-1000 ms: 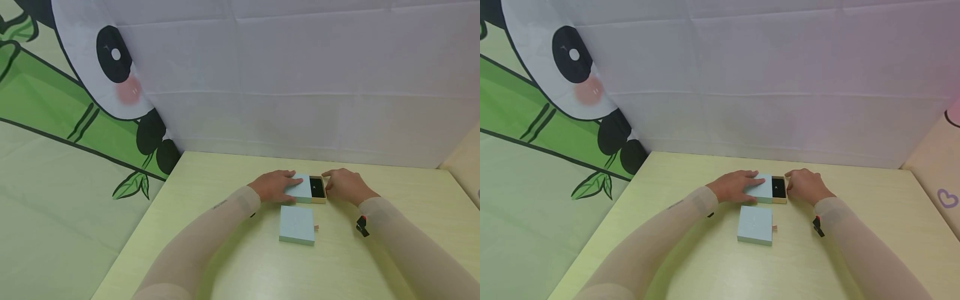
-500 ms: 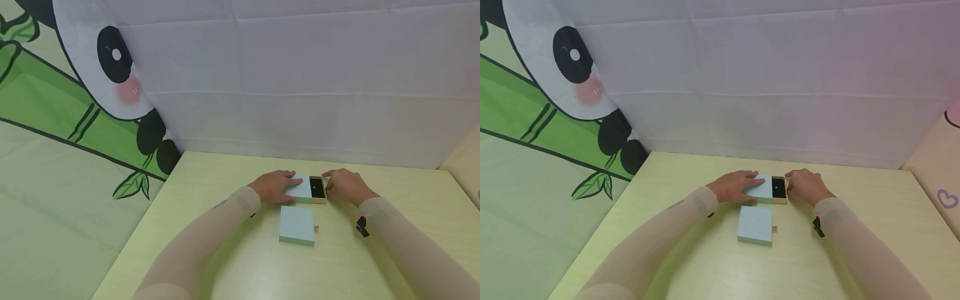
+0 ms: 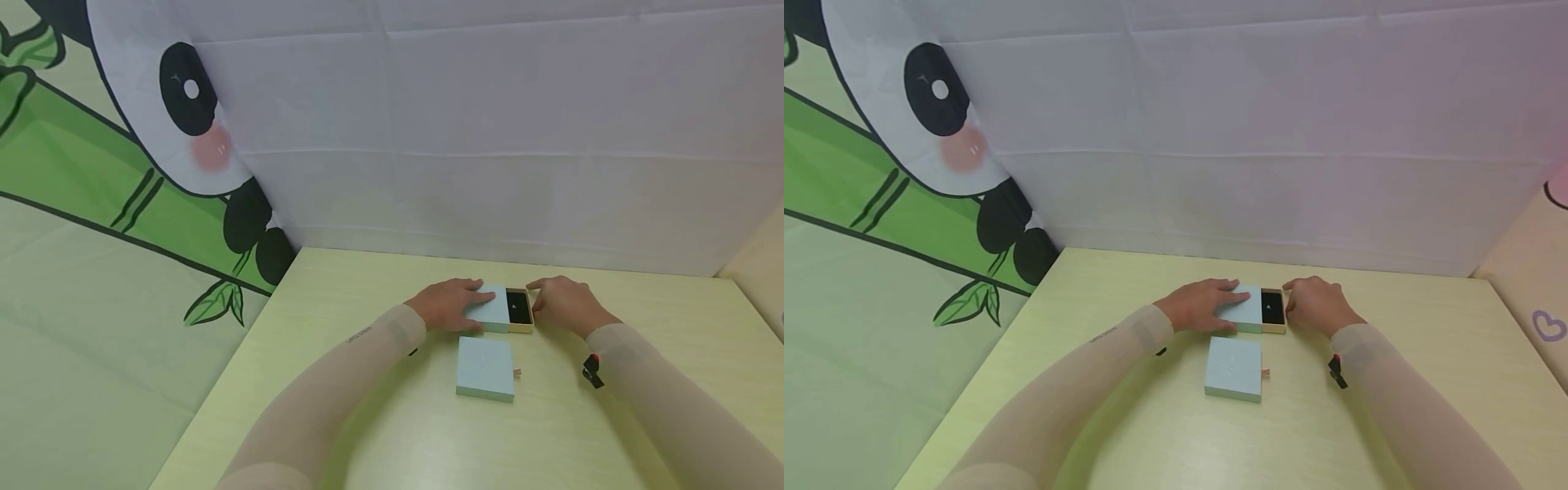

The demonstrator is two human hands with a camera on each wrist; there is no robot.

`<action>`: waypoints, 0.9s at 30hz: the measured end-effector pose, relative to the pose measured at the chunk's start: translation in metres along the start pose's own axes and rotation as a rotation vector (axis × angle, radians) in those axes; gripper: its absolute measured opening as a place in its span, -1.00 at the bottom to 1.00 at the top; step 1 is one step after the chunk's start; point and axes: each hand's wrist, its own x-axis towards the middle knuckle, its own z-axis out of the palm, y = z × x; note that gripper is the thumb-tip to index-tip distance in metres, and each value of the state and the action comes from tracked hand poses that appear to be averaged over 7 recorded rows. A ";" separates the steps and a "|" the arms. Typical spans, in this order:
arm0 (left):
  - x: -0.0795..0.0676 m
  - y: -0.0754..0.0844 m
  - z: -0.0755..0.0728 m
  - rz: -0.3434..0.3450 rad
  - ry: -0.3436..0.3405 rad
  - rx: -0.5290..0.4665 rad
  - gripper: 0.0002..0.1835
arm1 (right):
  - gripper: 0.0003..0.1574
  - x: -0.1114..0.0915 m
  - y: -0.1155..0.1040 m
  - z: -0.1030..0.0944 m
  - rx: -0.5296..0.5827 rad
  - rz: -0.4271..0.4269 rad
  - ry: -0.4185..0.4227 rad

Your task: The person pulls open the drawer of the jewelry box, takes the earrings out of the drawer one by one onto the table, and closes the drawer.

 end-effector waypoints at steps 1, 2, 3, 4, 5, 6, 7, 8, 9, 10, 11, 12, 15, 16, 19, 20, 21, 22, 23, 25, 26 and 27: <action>0.000 0.000 0.000 0.000 -0.001 0.002 -0.16 | -0.95 0.000 0.001 0.000 -0.005 -0.001 0.000; 0.000 0.000 0.000 -0.001 -0.003 0.004 -0.16 | -0.96 0.000 0.001 0.000 -0.010 -0.002 0.000; 0.000 0.001 -0.001 -0.001 -0.004 0.005 -0.17 | -0.96 0.000 0.002 0.000 -0.015 -0.003 0.001; 0.000 0.001 -0.001 -0.001 -0.006 0.006 -0.17 | -0.96 0.001 0.002 0.001 -0.020 -0.003 0.002; -0.001 0.001 -0.002 -0.001 -0.008 0.007 -0.17 | -0.95 0.001 0.003 0.001 -0.025 -0.003 0.003; -0.001 0.002 -0.002 -0.002 -0.009 0.008 -0.17 | -0.95 0.001 0.003 0.001 -0.027 -0.004 0.004; -0.001 0.002 -0.002 -0.002 -0.009 0.009 -0.17 | -0.94 0.002 0.004 0.002 -0.028 -0.004 0.006; -0.001 0.002 -0.003 -0.003 -0.010 0.010 -0.17 | -0.95 0.002 0.004 0.001 -0.028 -0.004 0.006; -0.001 0.002 -0.003 -0.003 -0.011 0.011 -0.17 | -0.95 0.002 0.005 0.001 -0.031 -0.004 0.006; -0.001 0.002 -0.004 -0.004 -0.012 0.012 -0.17 | -0.95 0.001 0.005 0.001 -0.034 -0.004 0.004; -0.001 0.002 -0.004 -0.004 -0.012 0.012 -0.17 | -0.94 0.001 0.006 0.000 -0.036 -0.004 0.003; -0.001 0.002 -0.004 -0.004 -0.013 0.011 -0.17 | -0.93 0.001 0.006 0.000 -0.037 -0.003 0.001; -0.001 0.002 -0.004 -0.003 -0.014 0.012 -0.17 | -0.90 0.001 0.007 -0.001 -0.042 -0.003 -0.008; 0.000 0.002 -0.004 -0.003 -0.014 0.012 -0.17 | -0.88 0.002 0.007 -0.001 -0.042 -0.002 -0.010; 0.000 0.002 -0.004 -0.005 -0.013 0.010 -0.17 | -0.88 0.002 0.007 -0.003 -0.043 -0.004 -0.013; 0.000 0.002 -0.005 -0.006 -0.012 0.011 -0.17 | -0.88 0.003 0.007 -0.003 -0.044 -0.006 -0.012; 0.000 0.002 -0.005 -0.007 -0.012 0.010 -0.17 | -0.88 0.003 0.007 -0.003 -0.045 -0.007 -0.012; 0.000 0.002 -0.005 -0.006 -0.011 0.008 -0.17 | -0.88 0.004 0.008 -0.003 -0.046 -0.008 -0.011; 0.000 0.002 -0.005 -0.007 -0.011 0.008 -0.17 | -0.88 0.004 0.008 -0.004 -0.046 -0.008 -0.011; 0.000 0.002 -0.006 -0.008 -0.011 0.007 -0.17 | -0.87 0.005 0.008 -0.004 -0.047 -0.008 -0.010; 0.001 0.002 -0.006 -0.009 -0.011 0.006 -0.17 | -0.87 0.005 0.008 -0.004 -0.047 -0.006 -0.010; 0.001 0.002 -0.006 -0.008 -0.010 0.004 -0.17 | -0.87 0.006 0.009 -0.004 -0.047 -0.006 -0.010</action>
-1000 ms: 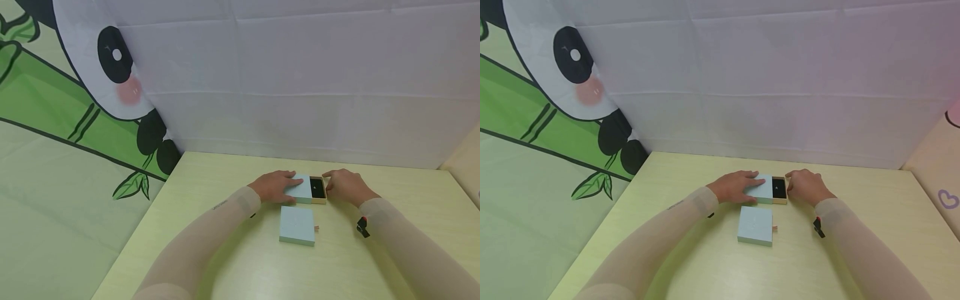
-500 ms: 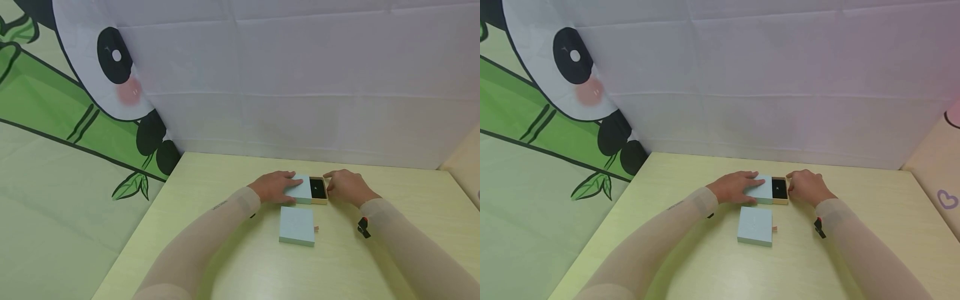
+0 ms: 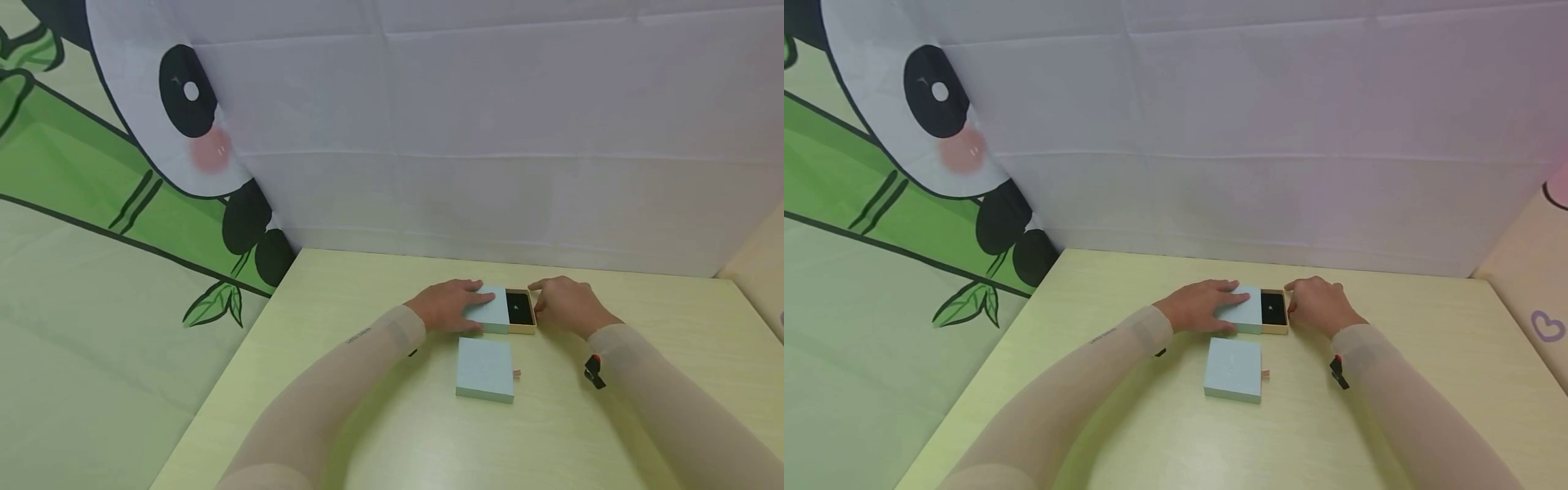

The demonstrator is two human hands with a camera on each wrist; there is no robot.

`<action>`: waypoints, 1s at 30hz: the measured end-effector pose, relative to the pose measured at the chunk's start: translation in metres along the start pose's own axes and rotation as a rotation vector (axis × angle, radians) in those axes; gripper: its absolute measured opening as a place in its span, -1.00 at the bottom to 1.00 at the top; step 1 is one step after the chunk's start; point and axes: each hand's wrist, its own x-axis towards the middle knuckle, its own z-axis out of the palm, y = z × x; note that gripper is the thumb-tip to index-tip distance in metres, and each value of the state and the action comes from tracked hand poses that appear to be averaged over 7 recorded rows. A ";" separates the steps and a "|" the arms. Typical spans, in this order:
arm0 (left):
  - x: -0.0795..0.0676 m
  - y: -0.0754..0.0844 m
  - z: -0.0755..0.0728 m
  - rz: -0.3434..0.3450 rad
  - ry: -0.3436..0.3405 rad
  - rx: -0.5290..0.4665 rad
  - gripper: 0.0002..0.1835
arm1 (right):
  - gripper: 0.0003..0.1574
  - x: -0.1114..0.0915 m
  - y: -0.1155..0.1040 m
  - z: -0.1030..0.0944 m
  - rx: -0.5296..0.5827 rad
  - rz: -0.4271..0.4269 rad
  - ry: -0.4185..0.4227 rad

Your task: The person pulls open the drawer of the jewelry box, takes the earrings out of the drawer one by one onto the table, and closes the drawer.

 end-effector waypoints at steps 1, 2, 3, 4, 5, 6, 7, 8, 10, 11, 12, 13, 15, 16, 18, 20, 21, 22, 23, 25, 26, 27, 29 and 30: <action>0.000 0.000 0.000 0.001 0.000 -0.001 -0.17 | -0.87 0.000 0.000 0.000 0.001 0.001 0.000; 0.000 0.000 0.001 0.002 0.000 -0.001 -0.16 | -0.87 -0.001 -0.001 0.001 0.001 0.002 0.000; -0.001 0.000 0.001 0.004 0.001 -0.001 -0.16 | -0.88 -0.001 -0.001 0.001 0.000 0.003 0.000; -0.001 0.000 0.002 0.006 0.001 -0.001 -0.16 | -0.89 -0.002 -0.001 0.001 0.001 0.003 0.000; -0.001 -0.001 0.002 0.007 0.001 -0.001 -0.16 | -0.90 -0.002 -0.002 0.001 0.002 0.004 -0.001; -0.001 -0.001 0.002 0.008 0.002 0.000 -0.16 | -0.91 -0.002 -0.002 0.002 0.002 0.006 -0.002; -0.001 -0.001 0.003 0.010 0.003 -0.001 -0.16 | -0.92 -0.003 -0.003 0.002 0.003 0.008 -0.003; -0.002 -0.001 0.003 0.011 0.004 -0.002 -0.16 | -0.92 -0.003 -0.003 0.002 0.003 0.010 -0.003; -0.002 -0.002 0.004 0.013 0.005 -0.002 -0.16 | -0.92 -0.004 -0.004 0.002 0.005 0.014 -0.003; -0.002 -0.002 0.004 0.013 0.005 -0.002 -0.16 | -0.92 -0.005 -0.004 0.002 0.007 0.016 -0.003; -0.002 -0.002 0.004 0.013 0.005 -0.003 -0.16 | -0.92 -0.005 -0.005 0.002 0.006 0.016 -0.002; -0.002 -0.002 0.004 0.014 0.004 -0.003 -0.16 | -0.93 -0.006 -0.005 0.002 0.008 0.018 -0.003; -0.003 -0.002 0.004 0.013 0.002 -0.004 -0.16 | -0.93 -0.007 -0.006 0.001 0.008 0.020 -0.004; -0.003 -0.001 0.004 0.013 0.000 -0.004 -0.16 | -0.93 -0.007 -0.006 0.001 0.009 0.022 -0.006; -0.003 -0.001 0.005 0.012 -0.004 -0.004 -0.16 | -0.93 -0.008 -0.007 0.002 0.010 0.026 -0.008; -0.004 -0.001 0.004 0.013 -0.002 -0.005 -0.16 | -0.93 -0.010 -0.006 0.002 0.012 0.028 -0.007; -0.005 -0.001 0.004 0.013 -0.002 -0.004 -0.16 | -0.93 -0.011 -0.006 0.002 0.012 0.028 -0.005; -0.005 -0.001 0.004 0.014 -0.001 -0.004 -0.16 | -0.92 -0.011 -0.006 0.001 0.013 0.029 -0.003; -0.006 -0.001 0.003 0.015 0.000 -0.005 -0.16 | -0.91 -0.012 -0.006 0.001 0.014 0.031 -0.001; -0.007 0.000 0.002 0.017 0.002 -0.010 -0.16 | -0.91 -0.013 -0.005 0.000 0.014 0.032 0.000; -0.007 0.000 0.002 0.017 0.001 -0.012 -0.16 | -0.91 -0.014 -0.005 0.000 0.014 0.032 0.000; -0.008 0.000 0.002 0.017 -0.001 -0.011 -0.16 | -0.91 -0.014 -0.005 0.000 0.016 0.034 0.001; -0.008 0.001 0.002 0.016 -0.003 -0.010 -0.16 | -0.93 -0.015 -0.004 0.000 0.020 0.035 0.001; -0.008 0.001 0.002 0.014 -0.004 -0.008 -0.16 | -0.94 -0.016 -0.004 0.000 0.020 0.034 0.002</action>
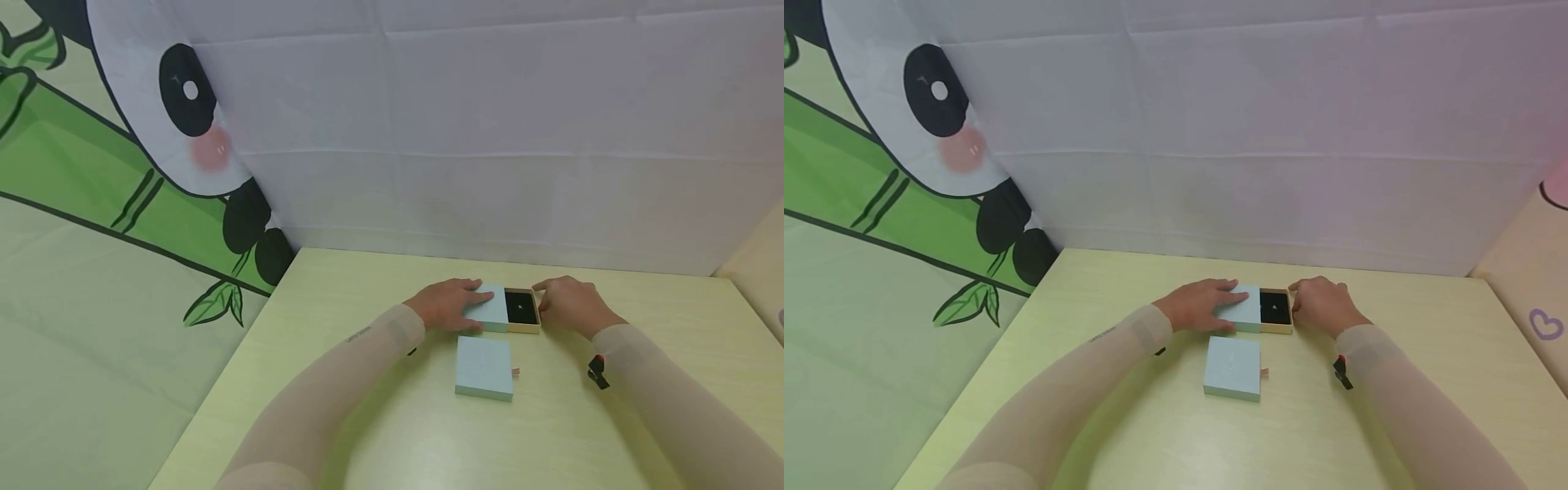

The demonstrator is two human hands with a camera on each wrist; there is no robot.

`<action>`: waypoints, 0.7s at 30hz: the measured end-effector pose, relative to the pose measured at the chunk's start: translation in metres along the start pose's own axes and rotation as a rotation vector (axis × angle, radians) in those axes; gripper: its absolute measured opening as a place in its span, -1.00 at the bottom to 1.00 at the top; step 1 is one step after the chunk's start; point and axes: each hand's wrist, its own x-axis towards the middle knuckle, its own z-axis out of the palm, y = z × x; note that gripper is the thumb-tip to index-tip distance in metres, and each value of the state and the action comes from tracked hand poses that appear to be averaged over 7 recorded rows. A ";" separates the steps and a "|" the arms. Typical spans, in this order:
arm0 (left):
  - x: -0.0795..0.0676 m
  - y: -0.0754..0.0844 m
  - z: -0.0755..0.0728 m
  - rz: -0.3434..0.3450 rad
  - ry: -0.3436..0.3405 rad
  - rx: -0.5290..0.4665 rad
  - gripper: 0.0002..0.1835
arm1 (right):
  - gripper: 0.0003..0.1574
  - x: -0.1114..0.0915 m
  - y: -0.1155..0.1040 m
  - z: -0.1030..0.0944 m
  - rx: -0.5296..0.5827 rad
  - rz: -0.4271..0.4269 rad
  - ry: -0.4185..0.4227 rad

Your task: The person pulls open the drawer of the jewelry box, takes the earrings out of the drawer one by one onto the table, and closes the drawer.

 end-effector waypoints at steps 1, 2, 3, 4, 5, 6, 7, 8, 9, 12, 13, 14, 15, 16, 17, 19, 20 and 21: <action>0.000 0.000 0.000 -0.001 0.000 0.004 -0.16 | -0.94 0.000 0.001 0.000 0.001 -0.001 0.002; 0.001 0.000 0.000 -0.002 -0.001 0.007 -0.16 | -0.94 0.000 0.001 0.000 0.001 -0.001 0.003; 0.001 0.000 0.000 -0.003 -0.001 0.009 -0.16 | -0.94 0.000 0.002 -0.001 0.001 -0.001 0.004; 0.001 0.000 0.000 -0.004 -0.001 0.009 -0.16 | -0.93 0.000 0.003 -0.001 0.000 -0.001 0.005; 0.001 0.000 0.000 -0.004 -0.001 0.008 -0.16 | -0.93 -0.001 0.004 -0.001 0.000 0.000 0.005; 0.001 0.000 0.000 -0.004 -0.002 0.007 -0.16 | -0.92 -0.001 0.004 -0.001 -0.001 0.000 0.004; 0.001 0.000 0.000 -0.004 -0.003 0.005 -0.16 | -0.92 -0.001 0.005 -0.001 0.000 0.000 0.004; 0.001 0.000 0.000 -0.005 -0.004 0.002 -0.16 | -0.92 -0.002 0.005 -0.001 0.001 0.001 0.004; 0.001 0.000 0.000 -0.006 -0.004 0.000 -0.16 | -0.92 -0.002 0.005 -0.001 0.003 0.000 0.006; 0.001 0.000 0.001 -0.006 -0.004 -0.004 -0.16 | -0.94 -0.003 0.005 -0.002 0.008 -0.008 0.012; 0.002 0.000 0.001 -0.005 -0.003 -0.005 -0.16 | -0.94 -0.003 0.005 -0.002 0.010 -0.010 0.014; 0.002 0.000 0.001 -0.005 -0.002 -0.004 -0.16 | -0.95 -0.003 0.005 -0.002 0.011 -0.012 0.015; 0.001 0.000 0.001 -0.004 -0.001 -0.006 -0.16 | -0.94 -0.004 0.005 -0.002 0.012 -0.015 0.016; 0.001 -0.001 0.001 -0.003 0.001 -0.007 -0.16 | -0.94 -0.004 0.005 -0.002 0.012 -0.015 0.016; 0.001 -0.001 0.001 -0.001 0.003 -0.008 -0.16 | -0.94 -0.003 0.005 -0.002 0.013 -0.016 0.017; 0.001 -0.001 0.001 0.002 0.005 -0.009 -0.16 | -0.93 -0.003 0.006 -0.002 0.013 -0.016 0.016; 0.001 -0.001 0.001 0.002 0.005 -0.010 -0.16 | -0.93 -0.003 0.006 -0.002 0.013 -0.015 0.015; 0.001 -0.001 0.001 0.003 0.006 -0.011 -0.16 | -0.94 -0.003 0.006 -0.002 0.012 -0.015 0.014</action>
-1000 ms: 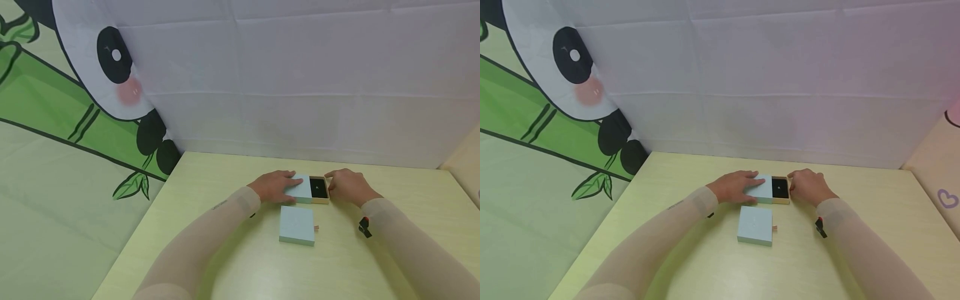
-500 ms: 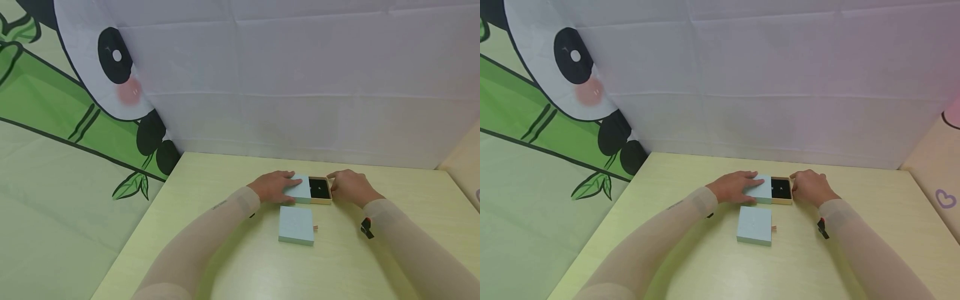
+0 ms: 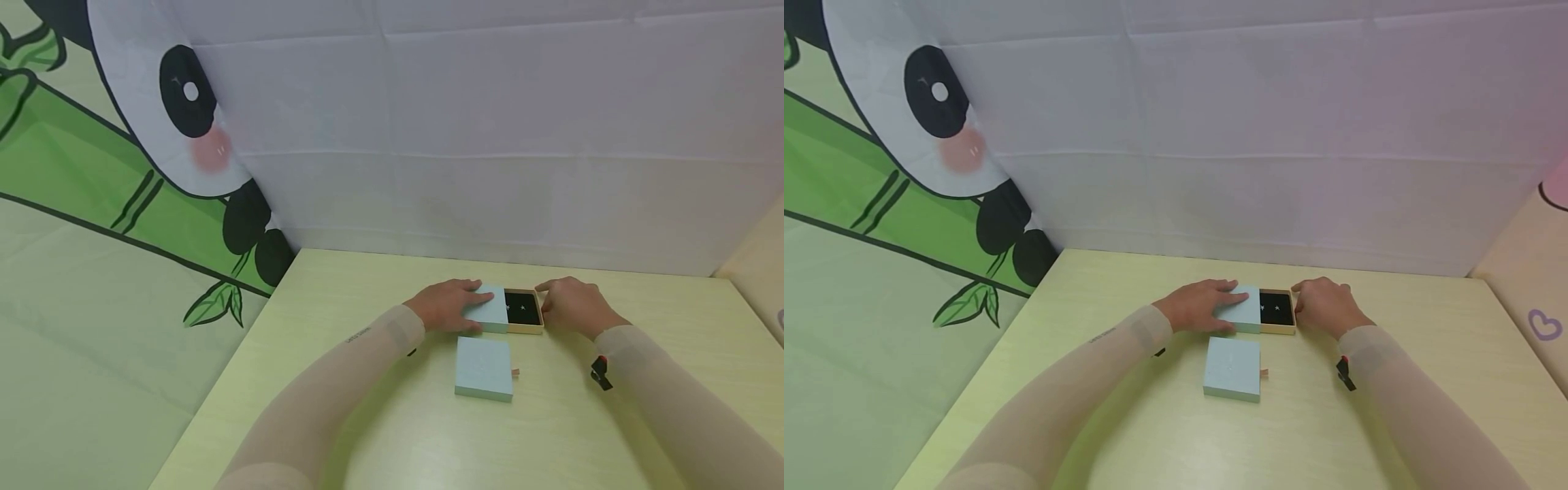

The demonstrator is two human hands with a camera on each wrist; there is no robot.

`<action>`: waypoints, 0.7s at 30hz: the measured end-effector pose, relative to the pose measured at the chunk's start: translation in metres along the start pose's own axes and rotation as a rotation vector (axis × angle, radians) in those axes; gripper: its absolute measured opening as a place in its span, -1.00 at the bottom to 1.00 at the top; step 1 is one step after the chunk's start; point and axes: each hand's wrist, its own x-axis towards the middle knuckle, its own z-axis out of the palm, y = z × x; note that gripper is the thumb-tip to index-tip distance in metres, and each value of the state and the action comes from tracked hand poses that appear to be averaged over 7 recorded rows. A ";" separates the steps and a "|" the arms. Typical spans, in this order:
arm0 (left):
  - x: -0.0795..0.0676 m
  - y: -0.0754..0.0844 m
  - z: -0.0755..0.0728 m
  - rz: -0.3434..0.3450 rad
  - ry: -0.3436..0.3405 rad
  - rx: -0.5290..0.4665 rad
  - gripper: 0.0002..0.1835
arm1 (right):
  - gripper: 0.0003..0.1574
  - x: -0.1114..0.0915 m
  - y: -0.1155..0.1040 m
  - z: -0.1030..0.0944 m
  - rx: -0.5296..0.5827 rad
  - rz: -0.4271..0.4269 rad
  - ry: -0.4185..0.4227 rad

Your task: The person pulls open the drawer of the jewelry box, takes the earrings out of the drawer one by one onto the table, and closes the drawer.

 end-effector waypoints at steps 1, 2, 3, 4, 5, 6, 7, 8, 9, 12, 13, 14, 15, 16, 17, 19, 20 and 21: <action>0.000 0.000 0.000 0.001 0.000 0.000 -0.16 | -0.95 0.000 0.000 0.000 0.001 0.002 -0.001; 0.000 0.000 0.000 -0.001 -0.001 0.000 -0.16 | -0.95 0.000 0.001 0.000 0.001 0.004 -0.002; 0.000 0.000 0.000 -0.002 -0.002 -0.001 -0.16 | -0.95 0.000 0.001 0.001 0.003 0.004 -0.003; 0.000 0.000 0.000 -0.004 -0.003 -0.002 -0.16 | -0.95 0.000 0.002 0.001 0.003 0.004 -0.002; -0.001 0.000 0.000 -0.006 -0.003 -0.002 -0.16 | -0.95 0.000 0.002 0.001 0.004 0.004 -0.002; -0.001 0.000 0.000 -0.007 -0.004 -0.002 -0.16 | -0.94 -0.001 0.002 0.001 0.005 0.004 -0.001; -0.001 0.000 0.000 -0.010 -0.005 -0.001 -0.16 | -0.93 -0.001 0.002 0.001 0.007 0.004 0.000; -0.001 0.000 0.000 -0.011 -0.006 -0.001 -0.15 | -0.92 -0.001 0.002 0.001 0.007 0.002 0.001; -0.001 0.001 0.000 -0.011 -0.006 0.000 -0.15 | -0.91 -0.001 0.002 0.001 0.006 0.001 0.003; -0.001 0.000 0.001 -0.011 -0.007 0.006 -0.15 | -0.90 -0.002 0.002 0.002 0.006 0.003 0.006; -0.001 0.001 0.001 -0.010 -0.007 0.006 -0.15 | -0.89 -0.002 0.002 0.002 0.006 0.004 0.006; -0.001 0.000 0.001 -0.010 -0.008 0.006 -0.15 | -0.89 -0.002 0.001 0.002 0.006 0.003 0.007; 0.000 0.000 0.002 -0.010 -0.008 0.006 -0.15 | -0.89 -0.002 0.001 0.002 0.006 0.004 0.008; 0.000 0.000 0.002 -0.010 -0.008 0.006 -0.15 | -0.89 -0.002 0.001 0.003 0.008 0.004 0.008; 0.000 0.000 0.002 -0.010 -0.008 0.004 -0.15 | -0.89 -0.002 0.001 0.003 0.008 0.003 0.009; 0.000 0.000 0.003 -0.011 -0.009 0.003 -0.15 | -0.90 -0.002 0.001 0.003 0.006 0.004 0.010; 0.001 -0.001 0.003 -0.011 -0.009 0.004 -0.15 | -0.90 -0.002 0.001 0.003 0.004 0.004 0.011; 0.001 -0.001 0.003 -0.010 -0.009 0.004 -0.15 | -0.91 -0.003 0.001 0.003 0.003 0.004 0.011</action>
